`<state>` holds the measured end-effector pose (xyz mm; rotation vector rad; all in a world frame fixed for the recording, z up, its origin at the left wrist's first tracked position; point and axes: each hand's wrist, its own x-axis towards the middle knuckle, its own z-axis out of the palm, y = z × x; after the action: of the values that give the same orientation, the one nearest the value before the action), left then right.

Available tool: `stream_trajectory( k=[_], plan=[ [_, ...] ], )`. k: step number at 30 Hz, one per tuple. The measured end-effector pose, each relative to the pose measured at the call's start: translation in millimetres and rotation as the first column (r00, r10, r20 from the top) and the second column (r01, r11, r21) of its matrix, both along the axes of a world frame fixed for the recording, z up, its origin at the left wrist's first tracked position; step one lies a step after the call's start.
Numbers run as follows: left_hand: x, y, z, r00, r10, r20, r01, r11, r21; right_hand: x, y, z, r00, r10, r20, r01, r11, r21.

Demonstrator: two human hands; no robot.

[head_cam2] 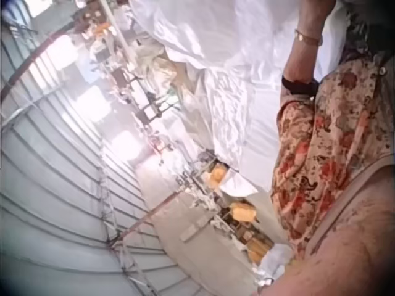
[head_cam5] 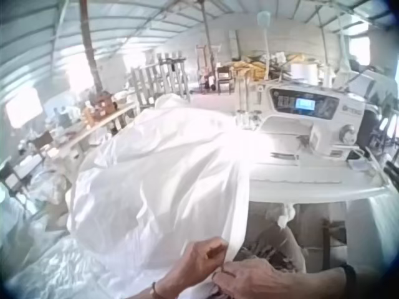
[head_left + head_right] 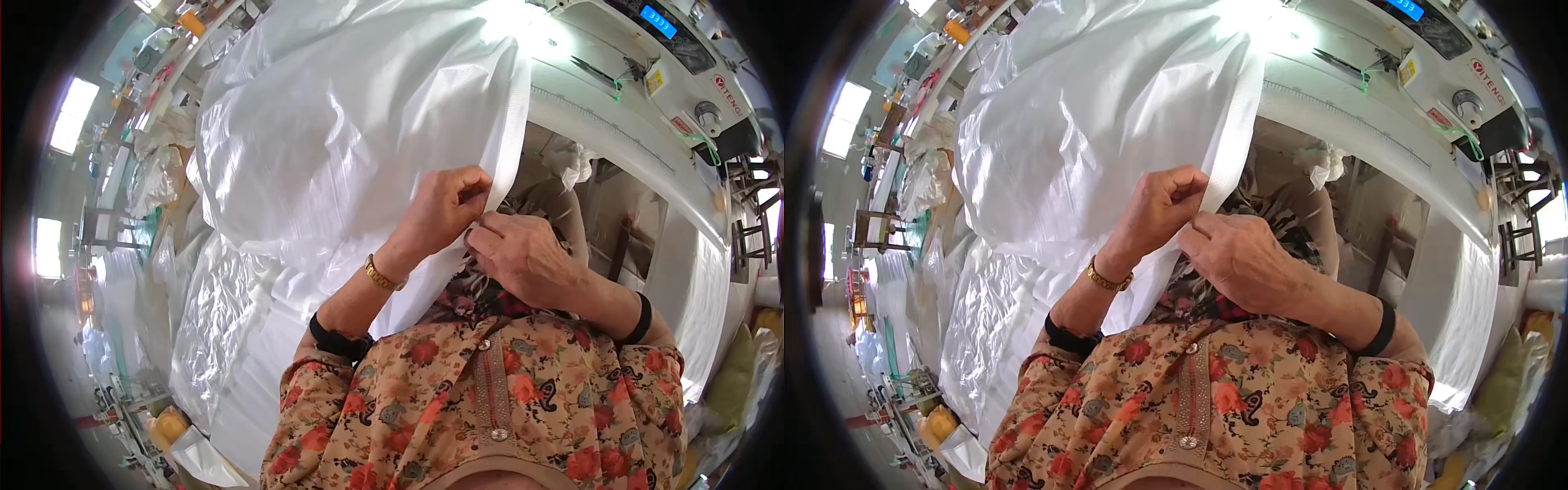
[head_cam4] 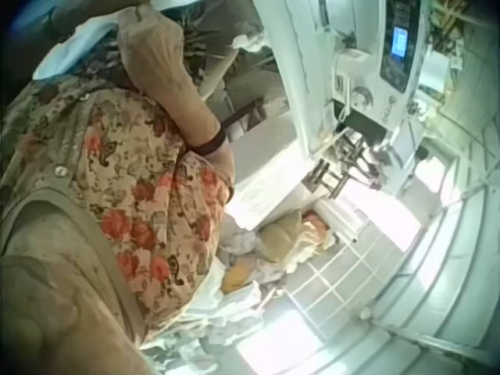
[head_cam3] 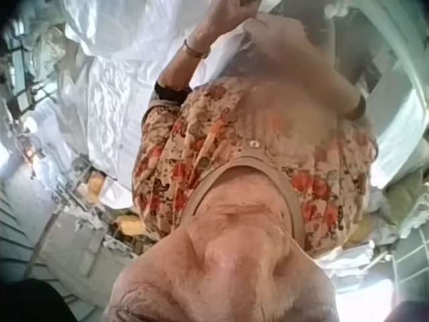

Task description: Sewing the edges of large white plastic bags using an industrial sewing machine.

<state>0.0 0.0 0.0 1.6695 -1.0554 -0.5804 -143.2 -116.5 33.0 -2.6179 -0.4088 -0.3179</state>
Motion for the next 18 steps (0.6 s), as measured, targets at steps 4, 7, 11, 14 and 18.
stream_trajectory(
  k=[4,7,11,14,18],
  plan=[
    [-2,-2,5,0.978,-0.004,-0.211,0.004,1.000,-0.002,6,2,-10,0.981,0.008,0.193,0.010,0.996,-0.090],
    [-2,2,6,0.958,-0.019,-0.288,0.011,0.999,-0.030,4,-3,-19,0.978,0.067,0.199,-0.040,0.990,-0.138],
    [4,2,6,0.996,0.065,-0.064,-0.066,0.998,-0.016,15,-30,-50,0.935,0.047,0.351,-0.106,0.982,0.153],
    [12,14,31,0.991,0.120,0.056,-0.115,0.990,-0.087,37,-33,-86,0.790,-0.587,-0.180,0.403,0.276,0.872],
    [33,-1,95,0.944,0.062,0.324,-0.010,0.987,-0.161,127,-35,-103,0.741,-0.497,-0.452,0.645,0.339,0.684]
  ],
)
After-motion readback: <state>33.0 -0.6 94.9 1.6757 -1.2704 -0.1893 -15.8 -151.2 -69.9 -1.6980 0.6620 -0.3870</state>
